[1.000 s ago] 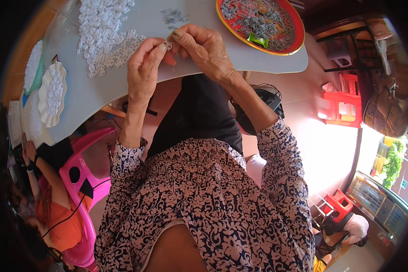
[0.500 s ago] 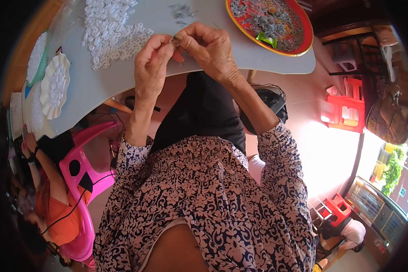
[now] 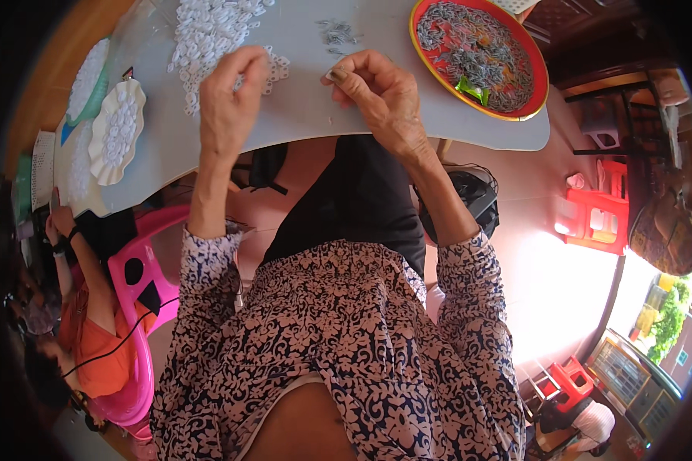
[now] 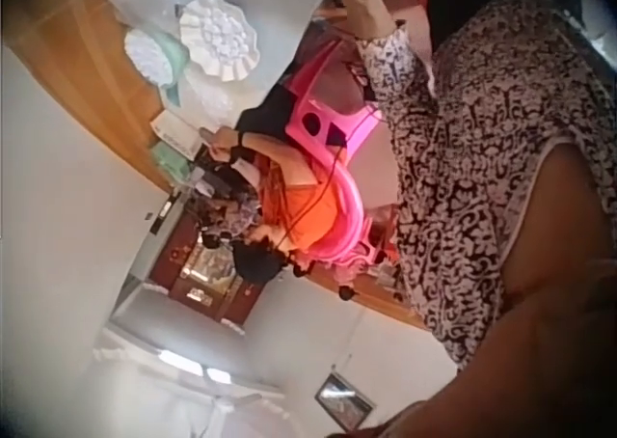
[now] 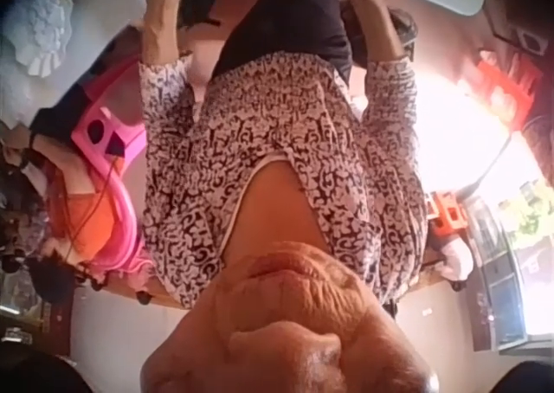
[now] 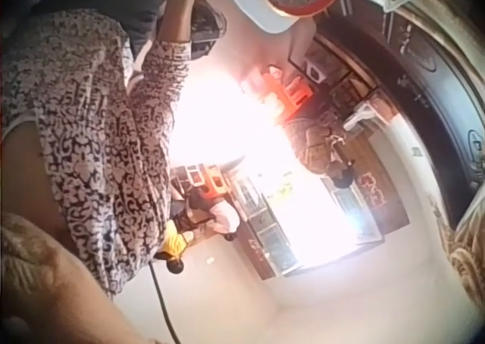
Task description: Assembling small white plastic components by hand at a table.
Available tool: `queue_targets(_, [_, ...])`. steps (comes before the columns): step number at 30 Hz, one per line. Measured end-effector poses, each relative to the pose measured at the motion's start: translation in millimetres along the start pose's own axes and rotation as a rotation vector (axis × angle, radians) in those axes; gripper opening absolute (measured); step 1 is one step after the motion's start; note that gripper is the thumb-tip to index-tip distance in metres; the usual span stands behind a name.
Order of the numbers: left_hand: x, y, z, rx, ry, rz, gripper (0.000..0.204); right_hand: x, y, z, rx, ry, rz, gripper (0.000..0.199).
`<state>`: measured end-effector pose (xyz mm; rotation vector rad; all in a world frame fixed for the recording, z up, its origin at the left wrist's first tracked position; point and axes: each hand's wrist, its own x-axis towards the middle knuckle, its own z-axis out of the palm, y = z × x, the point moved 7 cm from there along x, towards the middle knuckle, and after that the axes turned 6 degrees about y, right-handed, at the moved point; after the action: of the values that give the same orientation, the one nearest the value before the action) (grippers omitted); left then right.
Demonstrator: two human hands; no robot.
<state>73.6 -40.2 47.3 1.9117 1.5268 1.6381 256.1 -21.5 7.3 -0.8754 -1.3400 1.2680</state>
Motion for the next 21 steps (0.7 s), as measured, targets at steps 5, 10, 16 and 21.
queue_targets(5, [36, -38, -30, 0.384, -0.034, 0.288, 0.013, -1, 3, 0, 0.022, -0.001, 0.055, 0.013])
queue_targets(10, [25, -48, -14, 0.613, -0.283, 0.394, 0.018, -1, 4, -3, 0.005, -0.003, 0.042, 0.013])
queue_targets(16, [21, -53, -11, 0.534, -0.259, 0.372, 0.02, -2, 3, -1, -0.009, -0.024, 0.018, 0.012])
queue_targets(21, [20, -46, -9, 0.48, -0.244, 0.371, 0.017, -2, 2, -2, -0.029, -0.013, 0.01, 0.013])
